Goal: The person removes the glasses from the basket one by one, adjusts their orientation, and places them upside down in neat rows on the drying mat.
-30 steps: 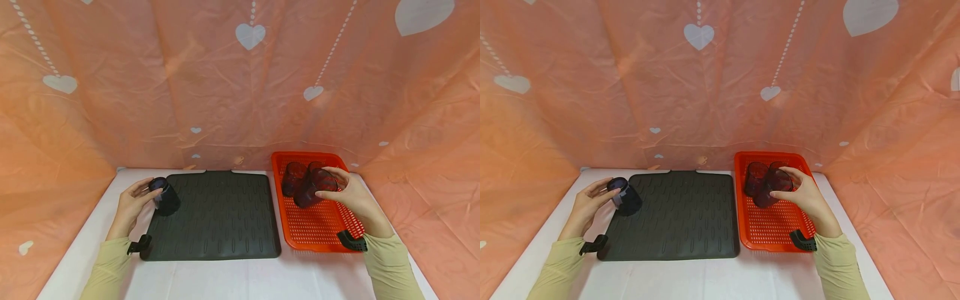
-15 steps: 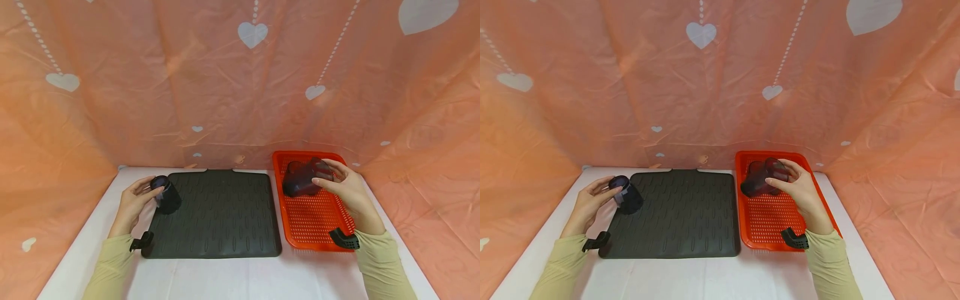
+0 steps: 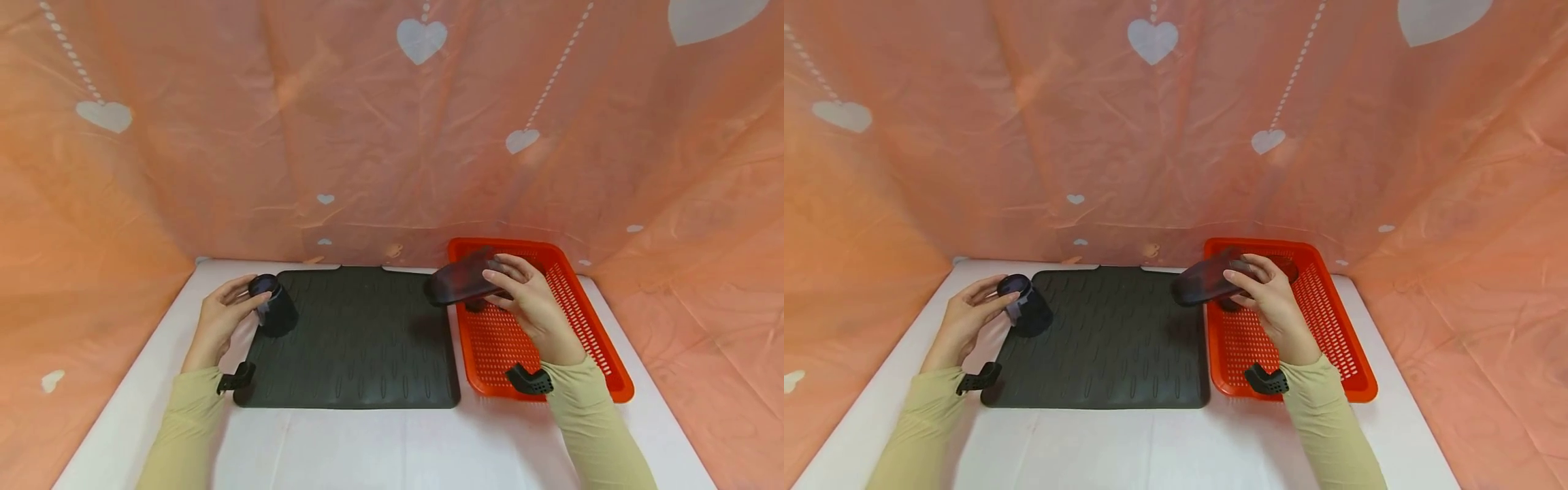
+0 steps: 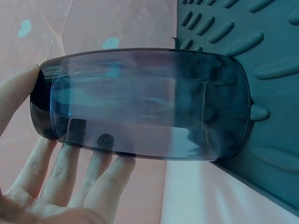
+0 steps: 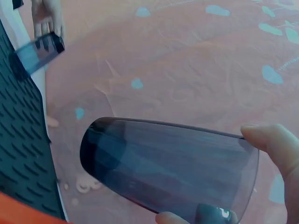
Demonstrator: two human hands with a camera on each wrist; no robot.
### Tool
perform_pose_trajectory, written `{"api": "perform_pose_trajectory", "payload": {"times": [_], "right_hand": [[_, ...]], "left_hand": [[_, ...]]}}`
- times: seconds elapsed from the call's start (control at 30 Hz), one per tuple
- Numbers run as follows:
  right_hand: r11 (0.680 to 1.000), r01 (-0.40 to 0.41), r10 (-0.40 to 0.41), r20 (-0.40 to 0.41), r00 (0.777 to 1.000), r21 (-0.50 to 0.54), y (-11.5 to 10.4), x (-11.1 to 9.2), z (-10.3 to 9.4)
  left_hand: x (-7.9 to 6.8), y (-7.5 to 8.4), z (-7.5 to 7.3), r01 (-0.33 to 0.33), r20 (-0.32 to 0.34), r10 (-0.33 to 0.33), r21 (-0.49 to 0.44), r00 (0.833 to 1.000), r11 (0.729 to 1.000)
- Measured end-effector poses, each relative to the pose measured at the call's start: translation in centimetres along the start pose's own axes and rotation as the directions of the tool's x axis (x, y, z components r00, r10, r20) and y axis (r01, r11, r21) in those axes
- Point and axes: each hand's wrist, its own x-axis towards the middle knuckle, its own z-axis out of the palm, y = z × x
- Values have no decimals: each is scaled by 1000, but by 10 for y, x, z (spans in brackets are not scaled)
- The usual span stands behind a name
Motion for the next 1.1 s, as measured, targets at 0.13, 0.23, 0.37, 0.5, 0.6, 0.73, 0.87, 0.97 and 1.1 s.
{"api": "perform_pose_trajectory", "payload": {"times": [0.13, 0.23, 0.37, 0.5, 0.6, 0.73, 0.87, 0.97, 1.1], "right_hand": [[999, -30, 29, 11, 1000, 37, 3, 6, 8], [997, -43, 41, 23, 999, 67, 6, 9, 13], [994, -57, 54, 27, 998, 99, 10, 14, 20], [990, -66, 62, 34, 997, 125, 13, 20, 27], [988, -78, 75, 34, 997, 133, 14, 23, 33], [988, -102, 96, 59, 994, 116, 15, 27, 40], [988, -126, 119, 85, 989, 93, 16, 29, 46], [985, -144, 137, 86, 987, 90, 17, 32, 51], [982, -161, 154, 75, 985, 103, 18, 35, 57]], "left_hand": [[3, 0, 3, -17, 6, 17, 9, 1000, 1000], [4, 0, 4, -27, 8, 27, 36, 1000, 999], [5, 0, 4, -24, 2, 24, 57, 1000, 998], [4, -1, 2, -23, 0, 23, 63, 1000, 998], [3, -1, 1, -12, 0, 12, 77, 1000, 997], [0, 0, 0, 11, -7, -11, 107, 1000, 994], [-2, 1, 0, 10, 2, -11, 122, 1000, 993], [-2, 1, -2, 9, 13, -11, 134, 1000, 991], [-1, 2, -4, 20, 28, -23, 128, 999, 992]]}}
